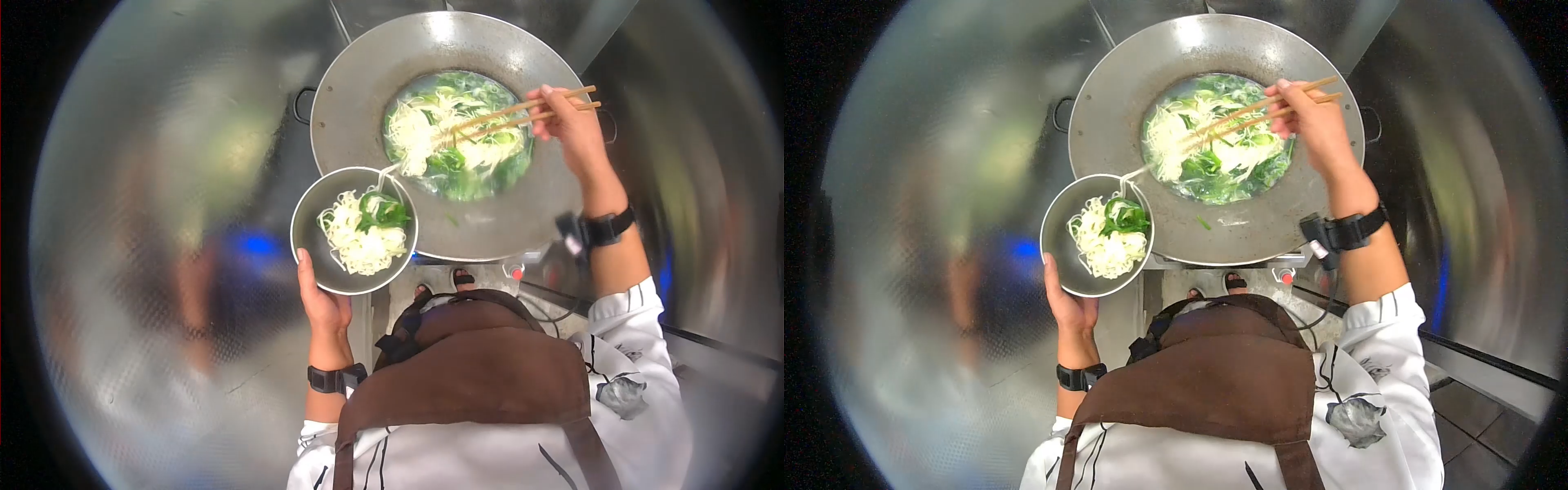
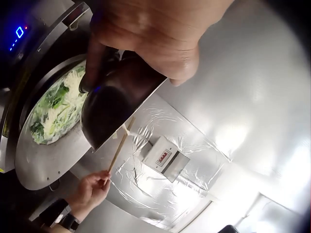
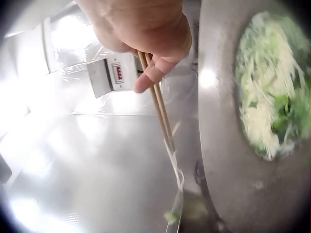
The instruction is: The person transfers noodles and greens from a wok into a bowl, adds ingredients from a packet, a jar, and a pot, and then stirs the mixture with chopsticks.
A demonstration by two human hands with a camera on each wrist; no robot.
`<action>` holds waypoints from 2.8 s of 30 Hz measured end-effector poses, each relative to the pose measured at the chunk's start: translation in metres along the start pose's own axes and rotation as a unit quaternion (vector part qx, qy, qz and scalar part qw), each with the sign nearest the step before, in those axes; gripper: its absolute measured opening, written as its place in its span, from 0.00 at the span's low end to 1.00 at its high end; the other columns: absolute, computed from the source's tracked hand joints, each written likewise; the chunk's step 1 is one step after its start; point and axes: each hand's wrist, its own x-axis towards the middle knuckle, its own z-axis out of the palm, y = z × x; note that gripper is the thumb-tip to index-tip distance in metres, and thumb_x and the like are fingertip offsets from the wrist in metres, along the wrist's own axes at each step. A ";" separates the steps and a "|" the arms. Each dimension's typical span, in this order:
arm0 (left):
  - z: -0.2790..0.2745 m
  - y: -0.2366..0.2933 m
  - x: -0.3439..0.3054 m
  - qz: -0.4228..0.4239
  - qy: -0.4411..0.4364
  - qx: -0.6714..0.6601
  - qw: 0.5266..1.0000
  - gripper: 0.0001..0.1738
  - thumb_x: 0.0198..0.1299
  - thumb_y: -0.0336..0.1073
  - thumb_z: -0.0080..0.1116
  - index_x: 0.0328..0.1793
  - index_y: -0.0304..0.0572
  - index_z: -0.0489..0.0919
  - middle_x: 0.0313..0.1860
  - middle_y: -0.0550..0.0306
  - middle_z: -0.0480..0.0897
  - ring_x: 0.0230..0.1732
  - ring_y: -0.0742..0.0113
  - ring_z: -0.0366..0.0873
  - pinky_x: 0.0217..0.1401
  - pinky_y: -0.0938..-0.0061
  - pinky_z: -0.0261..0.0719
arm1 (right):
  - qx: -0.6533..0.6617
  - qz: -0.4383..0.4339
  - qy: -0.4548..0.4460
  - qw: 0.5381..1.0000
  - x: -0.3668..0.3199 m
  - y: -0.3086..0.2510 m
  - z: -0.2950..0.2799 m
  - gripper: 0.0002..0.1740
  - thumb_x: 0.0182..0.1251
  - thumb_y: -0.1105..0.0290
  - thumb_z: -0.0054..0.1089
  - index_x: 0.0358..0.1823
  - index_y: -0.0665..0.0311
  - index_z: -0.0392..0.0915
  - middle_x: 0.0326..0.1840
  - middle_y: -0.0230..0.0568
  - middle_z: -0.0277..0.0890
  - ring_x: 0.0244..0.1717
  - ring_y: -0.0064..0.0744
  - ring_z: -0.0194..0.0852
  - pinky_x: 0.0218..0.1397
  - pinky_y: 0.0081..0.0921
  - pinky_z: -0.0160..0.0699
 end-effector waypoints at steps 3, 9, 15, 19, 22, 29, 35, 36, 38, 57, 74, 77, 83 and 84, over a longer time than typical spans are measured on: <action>-0.015 -0.007 -0.004 0.012 0.014 0.002 1.000 0.29 0.67 0.52 0.38 0.65 0.36 0.62 0.61 0.49 0.70 0.60 0.60 0.69 0.62 0.65 0.66 | -0.142 0.026 -0.018 0.989 -0.013 0.004 -0.023 0.15 0.67 0.63 0.49 0.42 0.67 0.77 0.33 0.36 0.75 0.16 0.19 0.68 0.16 0.14 0.65; -0.017 -0.010 -0.005 -0.001 0.032 0.001 1.000 0.30 0.67 0.52 0.37 0.65 0.35 0.62 0.61 0.49 0.70 0.61 0.58 0.68 0.63 0.65 0.66 | -0.098 0.097 0.011 0.990 -0.014 0.081 -0.036 0.14 0.67 0.66 0.50 0.48 0.67 0.75 0.36 0.39 0.76 0.17 0.23 0.72 0.18 0.17 0.72; -0.021 -0.015 -0.006 0.006 0.026 0.009 1.000 0.31 0.67 0.52 0.37 0.65 0.34 0.62 0.61 0.48 0.69 0.61 0.58 0.68 0.63 0.65 0.65 | -0.004 0.133 0.128 0.983 0.005 0.118 -0.026 0.17 0.69 0.65 0.43 0.38 0.78 0.71 0.33 0.54 0.75 0.23 0.35 0.78 0.25 0.24 0.82; -0.027 -0.018 -0.005 0.009 0.024 -0.003 1.000 0.31 0.67 0.53 0.37 0.65 0.33 0.62 0.61 0.49 0.70 0.60 0.58 0.68 0.63 0.66 0.65 | 0.130 0.208 0.175 0.954 0.019 0.143 -0.017 0.19 0.70 0.66 0.38 0.37 0.81 0.68 0.32 0.59 0.74 0.26 0.39 0.79 0.29 0.24 0.85; -0.029 -0.021 -0.007 0.026 0.029 -0.001 0.999 0.31 0.67 0.53 0.38 0.64 0.33 0.63 0.61 0.49 0.70 0.60 0.59 0.69 0.64 0.66 0.64 | 0.217 0.248 0.158 0.931 0.029 0.158 -0.008 0.19 0.71 0.66 0.37 0.38 0.81 0.67 0.32 0.59 0.74 0.27 0.39 0.79 0.29 0.21 0.85; -0.024 -0.024 -0.011 0.038 0.092 -0.001 0.995 0.30 0.67 0.52 0.40 0.64 0.34 0.64 0.60 0.50 0.71 0.60 0.60 0.69 0.63 0.66 0.65 | 0.366 0.270 0.085 0.886 0.044 0.184 -0.003 0.21 0.73 0.62 0.38 0.37 0.78 0.68 0.27 0.51 0.74 0.24 0.31 0.77 0.27 0.16 0.83; -0.017 -0.022 -0.013 0.062 0.110 0.009 0.992 0.29 0.67 0.52 0.41 0.63 0.34 0.64 0.60 0.50 0.71 0.59 0.60 0.70 0.63 0.66 0.66 | 0.352 0.176 0.064 0.917 0.052 0.158 -0.018 0.23 0.72 0.58 0.40 0.37 0.75 0.71 0.27 0.46 0.75 0.25 0.27 0.78 0.28 0.14 0.83; -0.021 -0.022 -0.010 0.061 0.107 0.010 0.992 0.29 0.67 0.52 0.41 0.63 0.34 0.64 0.59 0.50 0.71 0.59 0.60 0.70 0.63 0.66 0.66 | 0.335 0.149 0.076 0.927 0.049 0.149 -0.021 0.23 0.72 0.57 0.40 0.36 0.75 0.71 0.28 0.46 0.75 0.25 0.27 0.78 0.29 0.14 0.83; -0.025 -0.023 -0.009 0.060 0.094 0.010 0.994 0.29 0.67 0.51 0.41 0.63 0.34 0.65 0.59 0.50 0.71 0.59 0.61 0.70 0.62 0.66 0.66 | 0.246 0.110 0.076 0.960 0.038 0.134 -0.025 0.21 0.72 0.59 0.42 0.39 0.73 0.73 0.28 0.42 0.75 0.24 0.25 0.76 0.26 0.15 0.78; -0.038 -0.008 -0.006 0.066 0.138 0.014 0.988 0.30 0.66 0.52 0.42 0.63 0.33 0.65 0.59 0.50 0.72 0.59 0.61 0.70 0.62 0.68 0.65 | 0.177 0.186 0.092 0.962 0.093 0.179 0.094 0.21 0.71 0.62 0.40 0.37 0.80 0.68 0.27 0.49 0.74 0.22 0.35 0.79 0.24 0.21 0.83; -0.035 0.001 -0.006 0.094 0.153 0.022 0.984 0.30 0.67 0.52 0.40 0.63 0.33 0.64 0.59 0.49 0.72 0.59 0.60 0.69 0.62 0.67 0.65 | -0.009 0.068 -0.133 0.989 0.059 0.089 0.025 0.16 0.66 0.65 0.50 0.49 0.66 0.77 0.39 0.37 0.79 0.16 0.17 0.69 0.15 0.13 0.64; -0.035 0.006 -0.004 0.090 0.151 0.019 0.984 0.30 0.67 0.52 0.40 0.63 0.33 0.64 0.59 0.49 0.72 0.59 0.60 0.69 0.62 0.67 0.65 | -0.036 0.061 -0.164 0.984 0.050 0.106 0.045 0.16 0.67 0.67 0.49 0.53 0.67 0.74 0.44 0.42 0.78 0.21 0.22 0.75 0.23 0.17 0.76; -0.044 0.012 -0.003 0.089 0.147 0.027 0.985 0.29 0.67 0.51 0.40 0.63 0.34 0.64 0.59 0.50 0.71 0.59 0.61 0.69 0.62 0.67 0.65 | 0.067 0.066 -0.075 0.993 0.077 0.150 0.089 0.14 0.66 0.69 0.47 0.46 0.73 0.74 0.39 0.49 0.77 0.26 0.32 0.79 0.29 0.22 0.82; -0.043 0.012 -0.003 0.088 0.148 0.028 0.985 0.29 0.67 0.51 0.40 0.63 0.34 0.64 0.59 0.50 0.71 0.60 0.61 0.69 0.62 0.67 0.65 | 0.091 0.072 -0.053 0.992 0.082 0.153 0.093 0.14 0.66 0.70 0.47 0.44 0.74 0.74 0.38 0.51 0.77 0.27 0.34 0.80 0.28 0.23 0.83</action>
